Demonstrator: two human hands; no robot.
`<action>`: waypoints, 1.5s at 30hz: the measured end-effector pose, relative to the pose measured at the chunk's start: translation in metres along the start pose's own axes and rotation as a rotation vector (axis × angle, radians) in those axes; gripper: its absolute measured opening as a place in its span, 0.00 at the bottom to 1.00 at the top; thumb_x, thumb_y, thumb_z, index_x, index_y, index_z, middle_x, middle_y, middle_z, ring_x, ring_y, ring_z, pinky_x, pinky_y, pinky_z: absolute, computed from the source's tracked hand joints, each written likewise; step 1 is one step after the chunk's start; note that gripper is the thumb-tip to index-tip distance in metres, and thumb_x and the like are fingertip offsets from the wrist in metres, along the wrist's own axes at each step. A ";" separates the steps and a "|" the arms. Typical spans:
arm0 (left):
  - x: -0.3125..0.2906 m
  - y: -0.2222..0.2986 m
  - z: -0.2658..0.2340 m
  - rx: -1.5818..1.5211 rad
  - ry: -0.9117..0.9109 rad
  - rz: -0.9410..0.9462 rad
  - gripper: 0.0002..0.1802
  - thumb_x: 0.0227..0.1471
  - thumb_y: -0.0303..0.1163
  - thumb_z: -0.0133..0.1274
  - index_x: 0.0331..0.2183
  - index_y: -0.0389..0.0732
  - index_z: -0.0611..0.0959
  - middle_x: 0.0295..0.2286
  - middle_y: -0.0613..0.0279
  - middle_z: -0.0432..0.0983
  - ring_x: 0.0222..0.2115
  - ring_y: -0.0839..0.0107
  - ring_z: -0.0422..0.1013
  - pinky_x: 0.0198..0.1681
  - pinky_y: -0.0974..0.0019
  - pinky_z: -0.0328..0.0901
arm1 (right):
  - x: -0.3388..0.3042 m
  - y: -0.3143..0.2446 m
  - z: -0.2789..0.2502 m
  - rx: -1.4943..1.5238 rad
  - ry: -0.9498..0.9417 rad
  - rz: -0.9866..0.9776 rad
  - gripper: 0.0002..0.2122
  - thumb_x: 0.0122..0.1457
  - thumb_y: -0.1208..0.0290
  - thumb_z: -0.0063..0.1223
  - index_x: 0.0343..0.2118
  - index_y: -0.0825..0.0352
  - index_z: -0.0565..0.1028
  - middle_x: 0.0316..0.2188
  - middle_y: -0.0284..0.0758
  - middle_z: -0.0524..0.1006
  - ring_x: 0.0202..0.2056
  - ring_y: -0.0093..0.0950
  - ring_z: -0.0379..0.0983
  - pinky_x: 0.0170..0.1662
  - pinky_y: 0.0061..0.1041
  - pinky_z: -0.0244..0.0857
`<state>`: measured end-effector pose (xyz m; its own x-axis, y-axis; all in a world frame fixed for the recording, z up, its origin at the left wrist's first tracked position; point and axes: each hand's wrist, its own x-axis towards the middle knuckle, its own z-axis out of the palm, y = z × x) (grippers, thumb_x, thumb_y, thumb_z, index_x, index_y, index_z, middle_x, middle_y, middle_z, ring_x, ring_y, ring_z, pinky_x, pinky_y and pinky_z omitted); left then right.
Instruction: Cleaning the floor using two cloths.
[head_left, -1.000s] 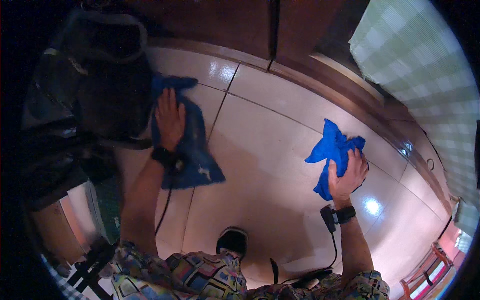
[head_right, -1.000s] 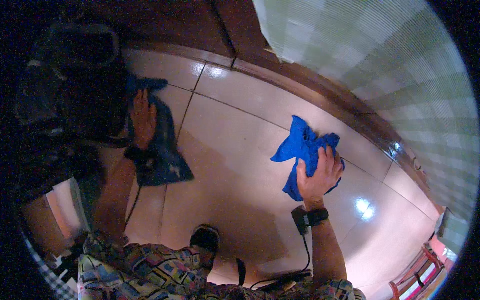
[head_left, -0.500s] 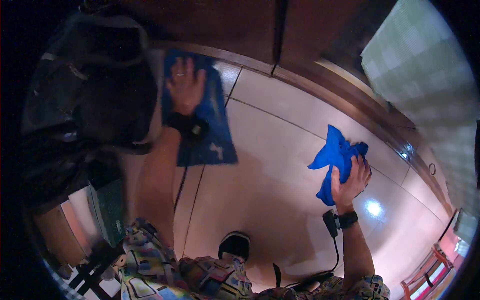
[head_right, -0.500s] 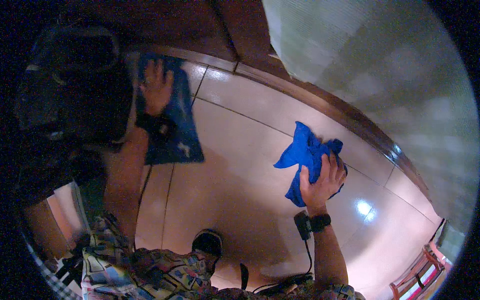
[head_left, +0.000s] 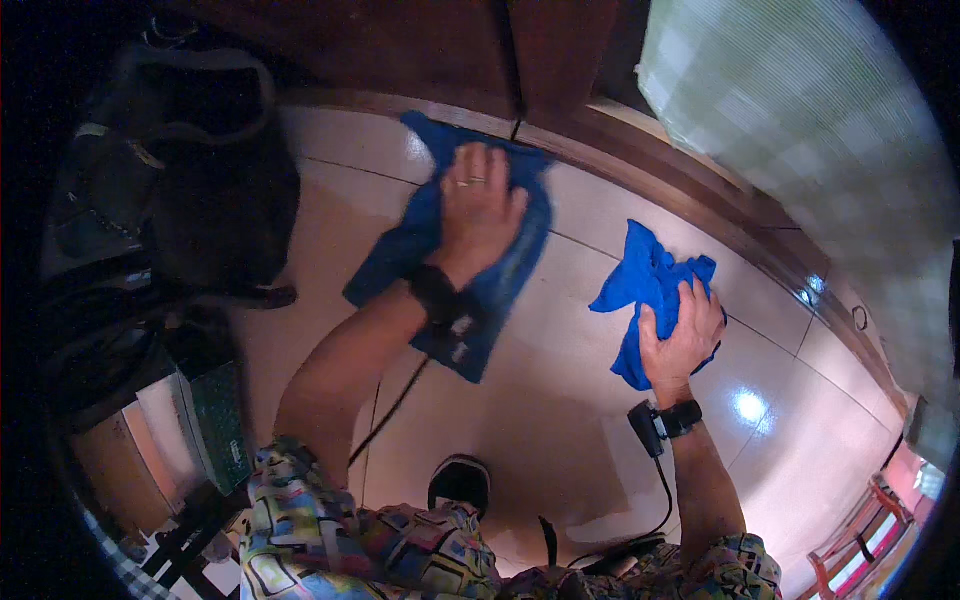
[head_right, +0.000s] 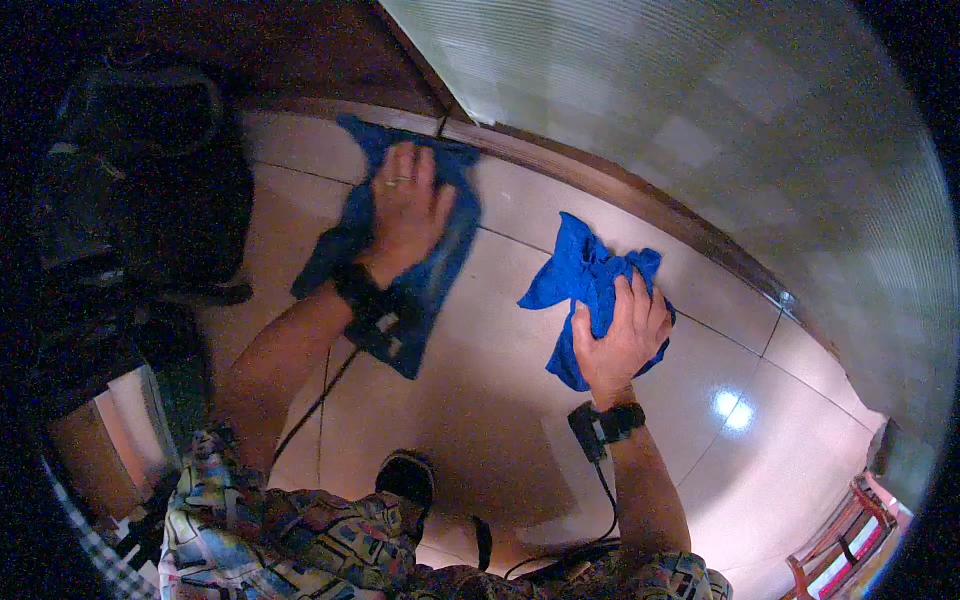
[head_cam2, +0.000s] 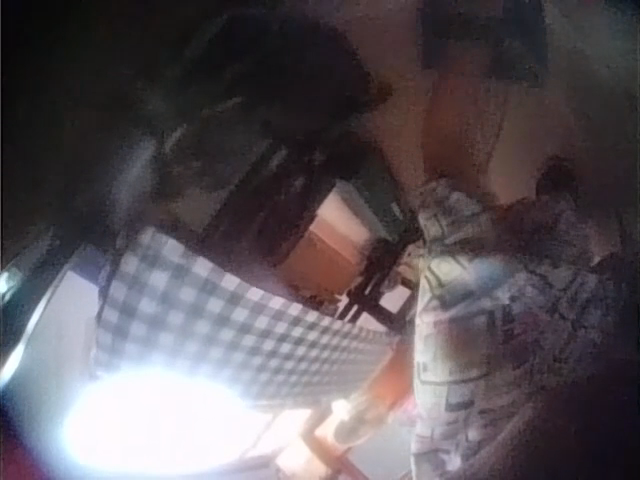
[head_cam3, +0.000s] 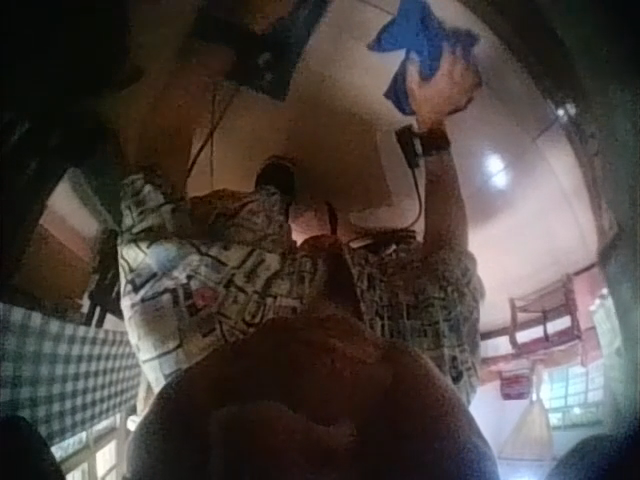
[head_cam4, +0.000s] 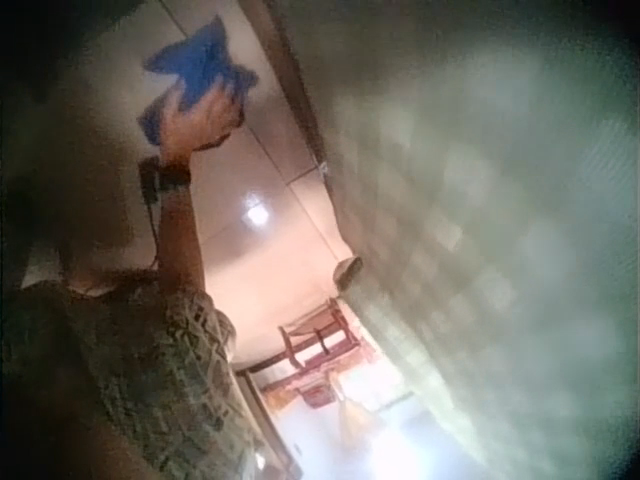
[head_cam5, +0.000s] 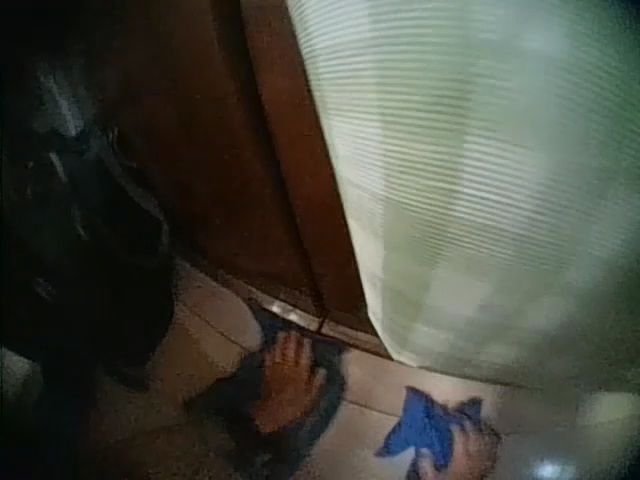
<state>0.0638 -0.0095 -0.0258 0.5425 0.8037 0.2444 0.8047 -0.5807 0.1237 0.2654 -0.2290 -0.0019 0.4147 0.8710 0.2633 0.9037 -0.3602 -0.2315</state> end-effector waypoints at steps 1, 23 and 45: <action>0.000 0.020 -0.003 -0.128 -0.041 0.037 0.31 0.51 0.43 0.51 0.52 0.33 0.68 0.52 0.42 0.61 0.55 0.45 0.54 0.56 0.47 0.52 | 0.000 0.001 0.000 0.007 0.002 0.001 0.25 0.47 0.57 0.58 0.47 0.66 0.71 0.52 0.40 0.68 0.53 0.46 0.60 0.55 0.48 0.51; 0.015 -0.048 -0.001 -0.165 0.245 0.182 0.16 0.46 0.29 0.53 0.40 0.35 0.75 0.35 0.49 0.71 0.40 0.51 0.67 0.44 0.52 0.64 | 0.000 0.004 0.001 0.009 0.008 0.000 0.25 0.48 0.56 0.56 0.47 0.65 0.70 0.51 0.39 0.69 0.53 0.44 0.60 0.55 0.48 0.50; 0.028 -0.266 0.012 0.148 0.192 -0.283 0.19 0.56 0.39 0.45 0.44 0.35 0.74 0.44 0.44 0.71 0.46 0.45 0.66 0.49 0.50 0.62 | -0.002 0.004 0.006 0.007 0.022 -0.049 0.24 0.48 0.59 0.58 0.47 0.65 0.70 0.50 0.42 0.69 0.51 0.46 0.62 0.55 0.49 0.51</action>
<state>-0.1322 0.1690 -0.0638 0.2500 0.8824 0.3986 0.9500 -0.3031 0.0753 0.2677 -0.2304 -0.0095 0.3724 0.8800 0.2948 0.9221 -0.3149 -0.2248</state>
